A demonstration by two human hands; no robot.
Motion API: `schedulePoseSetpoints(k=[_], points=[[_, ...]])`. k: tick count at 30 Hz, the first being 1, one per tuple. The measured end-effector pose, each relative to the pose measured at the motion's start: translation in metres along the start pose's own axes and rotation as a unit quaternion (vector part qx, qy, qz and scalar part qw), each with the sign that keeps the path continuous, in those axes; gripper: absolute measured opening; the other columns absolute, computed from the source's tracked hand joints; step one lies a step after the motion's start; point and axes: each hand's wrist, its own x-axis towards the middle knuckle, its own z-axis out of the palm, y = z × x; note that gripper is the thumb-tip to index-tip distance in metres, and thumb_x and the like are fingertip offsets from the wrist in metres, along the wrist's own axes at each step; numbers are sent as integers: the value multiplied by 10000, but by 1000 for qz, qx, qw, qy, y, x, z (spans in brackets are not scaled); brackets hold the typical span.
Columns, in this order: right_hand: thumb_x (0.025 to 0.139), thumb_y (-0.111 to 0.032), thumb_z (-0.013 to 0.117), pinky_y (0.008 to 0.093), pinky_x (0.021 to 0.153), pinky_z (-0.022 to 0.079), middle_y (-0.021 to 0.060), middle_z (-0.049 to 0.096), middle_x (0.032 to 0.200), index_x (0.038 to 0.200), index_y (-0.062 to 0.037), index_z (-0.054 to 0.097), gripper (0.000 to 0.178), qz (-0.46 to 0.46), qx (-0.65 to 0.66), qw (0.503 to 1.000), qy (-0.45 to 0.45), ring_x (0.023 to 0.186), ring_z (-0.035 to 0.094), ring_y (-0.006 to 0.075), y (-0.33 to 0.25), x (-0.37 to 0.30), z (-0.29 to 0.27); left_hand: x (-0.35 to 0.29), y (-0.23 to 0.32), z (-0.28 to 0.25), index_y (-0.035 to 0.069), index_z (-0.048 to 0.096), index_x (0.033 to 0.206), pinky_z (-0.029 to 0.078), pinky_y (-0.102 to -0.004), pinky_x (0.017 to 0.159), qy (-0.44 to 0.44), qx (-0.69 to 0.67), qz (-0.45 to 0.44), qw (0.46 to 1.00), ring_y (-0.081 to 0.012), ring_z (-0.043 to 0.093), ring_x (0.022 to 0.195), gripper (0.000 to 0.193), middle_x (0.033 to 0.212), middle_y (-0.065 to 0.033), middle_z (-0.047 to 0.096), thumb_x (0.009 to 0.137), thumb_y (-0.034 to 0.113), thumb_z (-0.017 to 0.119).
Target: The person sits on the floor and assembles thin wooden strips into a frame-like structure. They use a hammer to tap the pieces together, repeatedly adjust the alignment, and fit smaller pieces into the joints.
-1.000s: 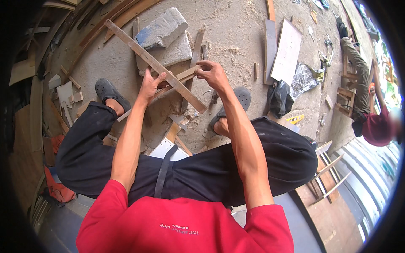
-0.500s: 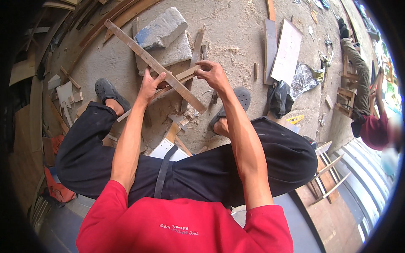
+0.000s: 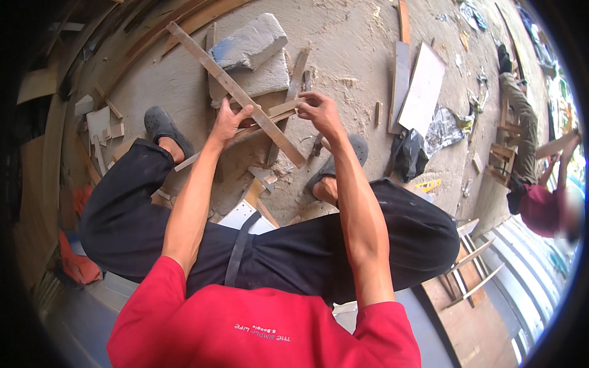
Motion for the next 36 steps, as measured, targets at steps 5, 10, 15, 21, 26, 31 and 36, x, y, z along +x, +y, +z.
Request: schedulePoseSetpoints(k=[5, 10, 15, 21, 26, 31, 36], points=[[883, -78, 672, 300, 724, 599, 133, 670, 985, 1153, 19, 607, 294, 14, 18, 988, 154, 852, 675, 197, -4, -7, -33, 4, -7, -2, -101, 201, 1393, 366, -353, 1064, 8, 16, 15, 1000, -236, 420, 1257, 910, 1361, -220, 421, 821, 294, 789], [860, -99, 687, 292, 691, 559, 92, 675, 973, 1142, -5, 614, 306, 47, -61, 971, 227, 835, 668, 174, -3, -14, -56, 9, -18, -9, -126, 82, 1444, 350, -370, 1077, 26, 49, 14, 998, -270, 398, 1284, 1073, 1391, -264, 385, 800, 342, 802], [867, -210, 692, 375, 816, 532, 170, 669, 1069, 1168, 15, 608, 385, 29, -293, 907, 301, 956, 659, 270, 13, -15, -73, 8, -14, -4, -143, 0, 1458, 336, -380, 1089, 2, 42, -13, 999, -305, 373, 1316, 1177, 1410, -304, 361, 784, 391, 804], [872, -411, 668, 415, 882, 499, 254, 627, 1153, 1128, 33, 624, 514, -106, -407, 892, 167, 1012, 637, 365, -13, -45, 18, 17, -33, -11, -154, 61, 1452, 319, -378, 1092, 40, 96, 19, 994, -328, 366, 1329, 1174, 1417, -332, 350, 762, 440, 803], [807, -459, 724, 486, 798, 497, 245, 629, 998, 1177, -9, 467, 636, -106, -568, 816, -16, 946, 616, 431, -11, -84, 87, 24, -40, -15, -174, 51, 1435, 480, -312, 911, 71, 202, 70, 974, -224, 603, 1055, 1122, 1182, -263, 587, 799, 375, 795], [861, -284, 699, 487, 794, 488, 258, 631, 1047, 1296, -79, 443, 544, -162, -482, 860, 42, 966, 604, 449, 27, -85, 78, 19, -31, -4, -154, 135, 1416, 454, -330, 960, 78, 196, 68, 975, -244, 570, 1121, 1058, 1198, -274, 567, 792, 381, 800], [880, -264, 667, 488, 746, 505, 243, 647, 1021, 1320, -100, 445, 520, -163, -491, 854, 61, 914, 625, 443, 35, -81, 79, 31, -46, -15, -132, 130, 1418, 468, -335, 945, 50, 131, 80, 987, -244, 561, 1125, 1048, 1221, -255, 546, 791, 367, 804]])
